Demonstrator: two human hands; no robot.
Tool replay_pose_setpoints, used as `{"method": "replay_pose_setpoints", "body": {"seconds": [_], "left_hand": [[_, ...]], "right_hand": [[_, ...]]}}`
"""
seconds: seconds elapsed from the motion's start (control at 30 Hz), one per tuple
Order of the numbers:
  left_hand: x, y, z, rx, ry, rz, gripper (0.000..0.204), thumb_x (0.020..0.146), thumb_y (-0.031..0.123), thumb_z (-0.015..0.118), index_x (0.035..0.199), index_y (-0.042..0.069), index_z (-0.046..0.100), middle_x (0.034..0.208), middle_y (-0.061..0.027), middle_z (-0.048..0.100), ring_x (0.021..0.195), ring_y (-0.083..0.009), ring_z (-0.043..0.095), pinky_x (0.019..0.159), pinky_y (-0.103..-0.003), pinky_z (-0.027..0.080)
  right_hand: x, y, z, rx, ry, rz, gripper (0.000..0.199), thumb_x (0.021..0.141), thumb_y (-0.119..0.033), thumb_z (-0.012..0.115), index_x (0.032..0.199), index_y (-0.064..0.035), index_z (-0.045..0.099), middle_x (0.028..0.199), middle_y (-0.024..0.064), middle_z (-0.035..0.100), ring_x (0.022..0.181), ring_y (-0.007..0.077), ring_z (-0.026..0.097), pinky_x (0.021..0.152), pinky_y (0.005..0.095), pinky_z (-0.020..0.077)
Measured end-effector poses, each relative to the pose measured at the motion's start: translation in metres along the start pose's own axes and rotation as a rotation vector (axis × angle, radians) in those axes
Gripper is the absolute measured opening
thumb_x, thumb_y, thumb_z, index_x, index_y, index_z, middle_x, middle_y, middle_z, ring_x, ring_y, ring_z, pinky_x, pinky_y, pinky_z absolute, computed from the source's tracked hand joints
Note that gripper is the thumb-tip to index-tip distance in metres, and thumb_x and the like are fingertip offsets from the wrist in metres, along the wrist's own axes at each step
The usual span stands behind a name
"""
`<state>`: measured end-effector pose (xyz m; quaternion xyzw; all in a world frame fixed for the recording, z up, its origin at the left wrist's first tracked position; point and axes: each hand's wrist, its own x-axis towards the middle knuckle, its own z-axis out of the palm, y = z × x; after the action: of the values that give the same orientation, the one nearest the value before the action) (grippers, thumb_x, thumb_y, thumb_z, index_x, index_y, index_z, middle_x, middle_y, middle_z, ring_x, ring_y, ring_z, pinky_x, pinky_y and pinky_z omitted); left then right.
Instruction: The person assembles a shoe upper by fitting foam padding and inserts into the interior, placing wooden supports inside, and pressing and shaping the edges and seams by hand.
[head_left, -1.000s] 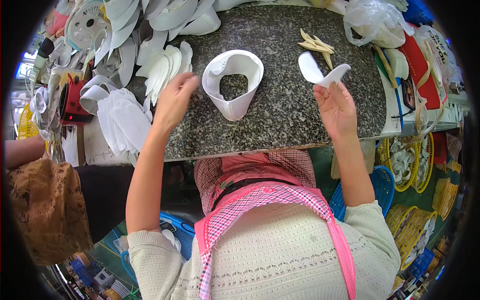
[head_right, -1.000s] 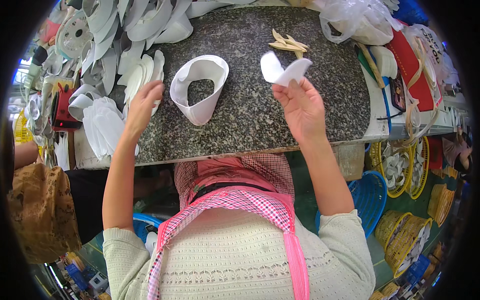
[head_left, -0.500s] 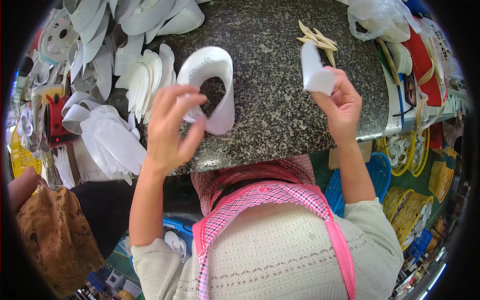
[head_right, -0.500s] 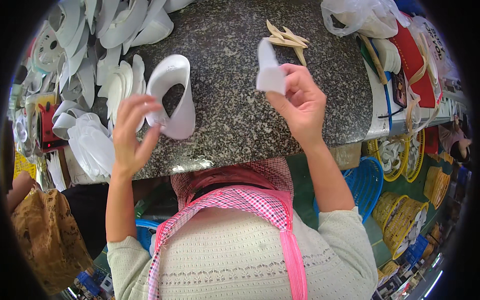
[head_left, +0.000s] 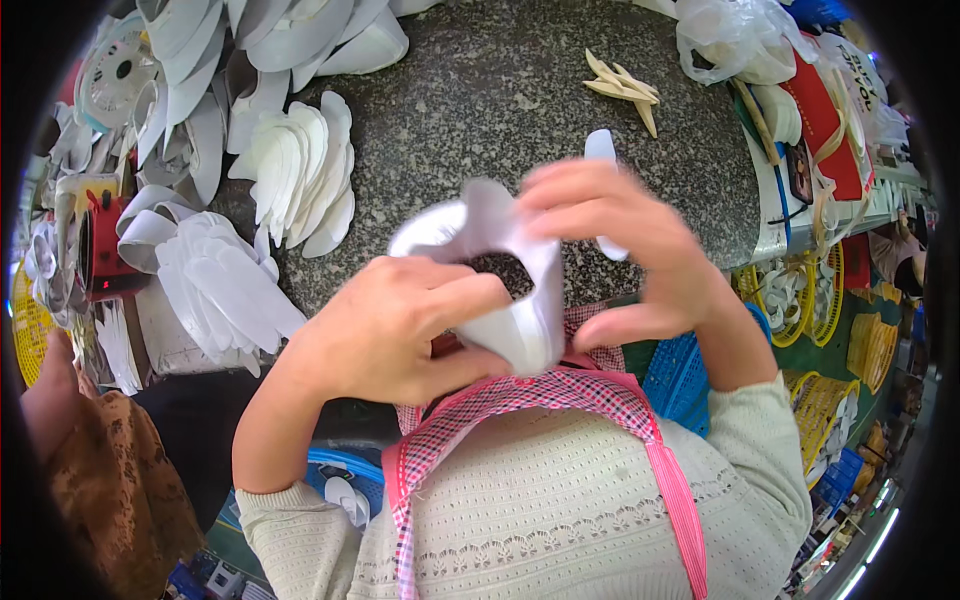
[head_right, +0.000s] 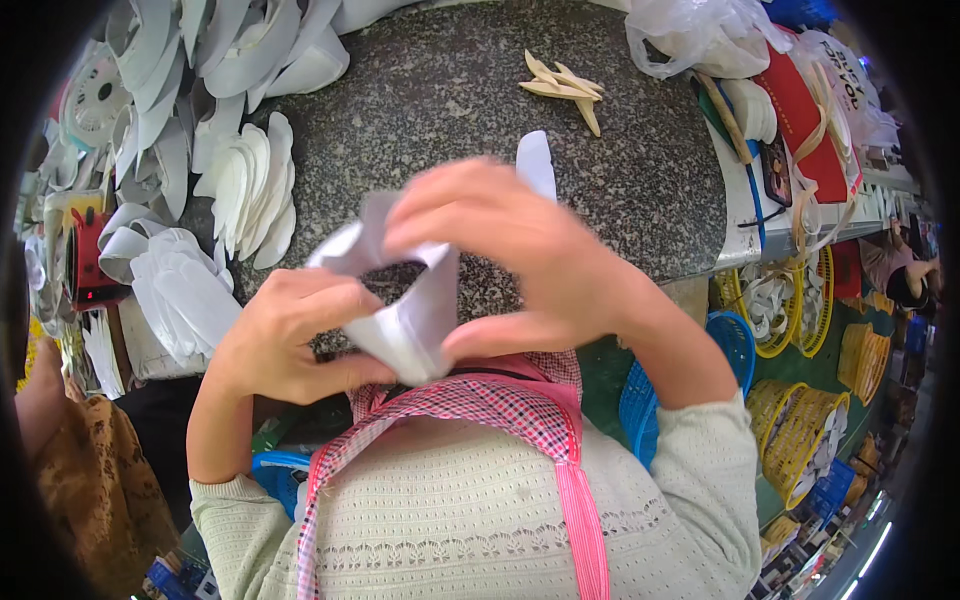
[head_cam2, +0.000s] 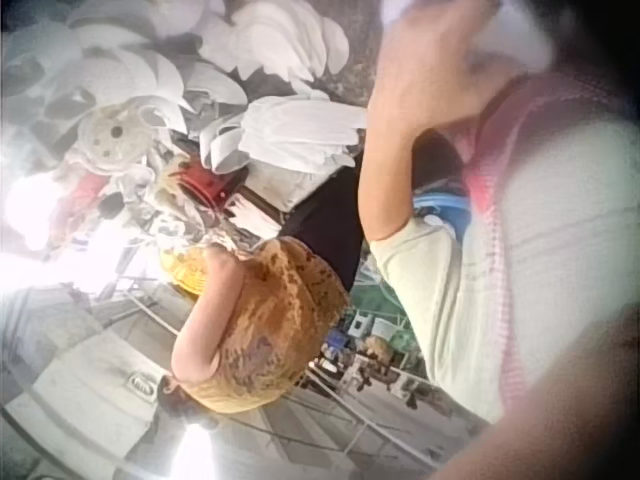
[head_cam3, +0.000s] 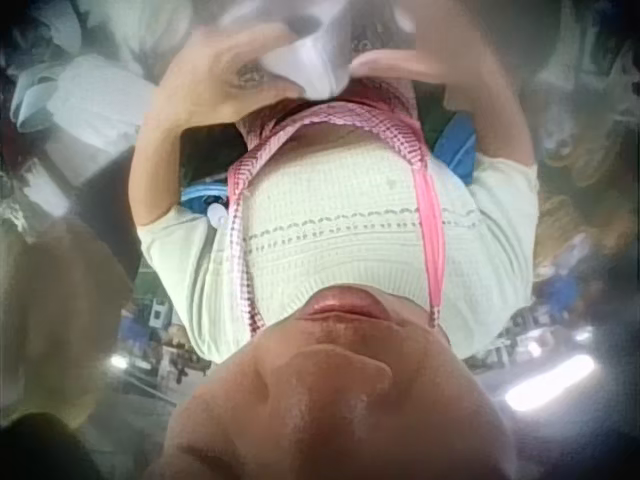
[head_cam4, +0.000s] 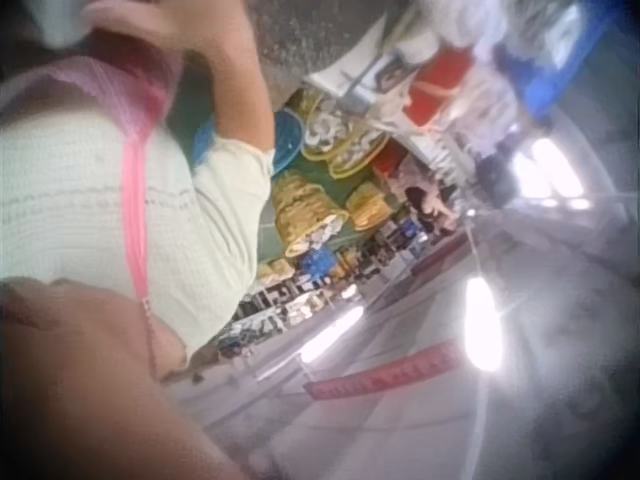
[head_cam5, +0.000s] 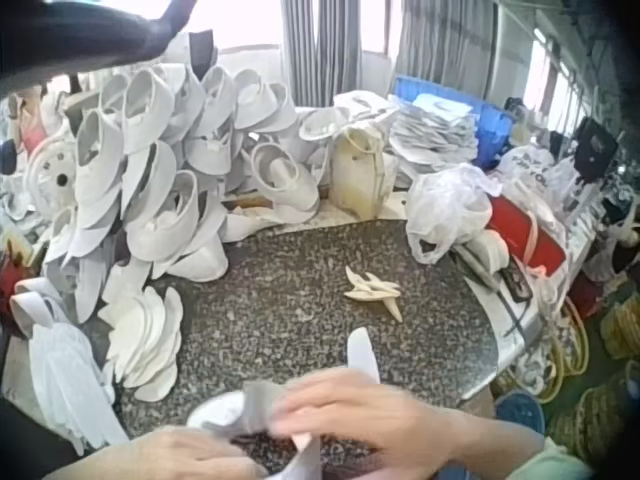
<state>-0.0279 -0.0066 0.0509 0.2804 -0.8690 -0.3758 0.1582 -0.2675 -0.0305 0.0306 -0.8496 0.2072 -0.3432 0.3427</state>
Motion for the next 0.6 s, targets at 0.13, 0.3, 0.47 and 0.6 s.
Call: {"method": "replay_pose_setpoints", "body": {"seconds": [0.13,0.3,0.47,0.6], "left_hand": [[-0.020,-0.010,-0.007,-0.687,-0.053,-0.001,0.058,0.058,0.029,0.084,0.103,0.000,0.059,0.089,-0.0069,0.065,0.081,-0.0154,0.062,0.073,-0.029,0.047],[-0.027,-0.012,0.038,-1.394,-0.128,-0.083,0.074,0.053,0.023,0.089,0.111,-0.008,0.055,0.101,-0.0096,0.063,0.094,-0.0121,0.057,0.083,-0.028,0.045],[-0.037,-0.019,0.036,-1.257,0.106,-0.194,0.060,0.057,0.027,0.086,0.100,-0.005,0.060,0.091,-0.0058,0.063,0.085,-0.0106,0.058,0.075,-0.025,0.046],[-0.029,-0.015,0.032,-0.940,0.222,-0.259,0.041,0.064,0.018,0.080,0.094,-0.002,0.062,0.079,-0.0012,0.061,0.072,-0.0075,0.056,0.064,-0.022,0.045]], "right_hand": [[0.024,0.005,0.005,0.454,-0.493,0.137,0.038,0.071,-0.028,0.075,0.093,-0.0019,0.059,0.077,0.0012,0.060,0.067,0.0103,0.056,0.061,0.0241,0.0433],[0.022,0.002,0.028,1.401,-0.354,0.401,0.038,0.068,-0.025,0.076,0.084,0.0035,0.058,0.073,-0.0006,0.058,0.063,0.0058,0.055,0.055,0.0187,0.0408],[0.008,0.020,0.042,1.278,-0.133,0.477,0.030,0.065,-0.022,0.075,0.077,-0.0005,0.057,0.070,-0.0013,0.056,0.062,0.0042,0.052,0.054,0.0171,0.0373],[0.012,0.014,0.037,0.975,-0.198,0.500,0.026,0.063,-0.018,0.076,0.067,-0.0038,0.055,0.062,-0.0052,0.048,0.056,0.0025,0.044,0.049,0.0191,0.0295]]}}
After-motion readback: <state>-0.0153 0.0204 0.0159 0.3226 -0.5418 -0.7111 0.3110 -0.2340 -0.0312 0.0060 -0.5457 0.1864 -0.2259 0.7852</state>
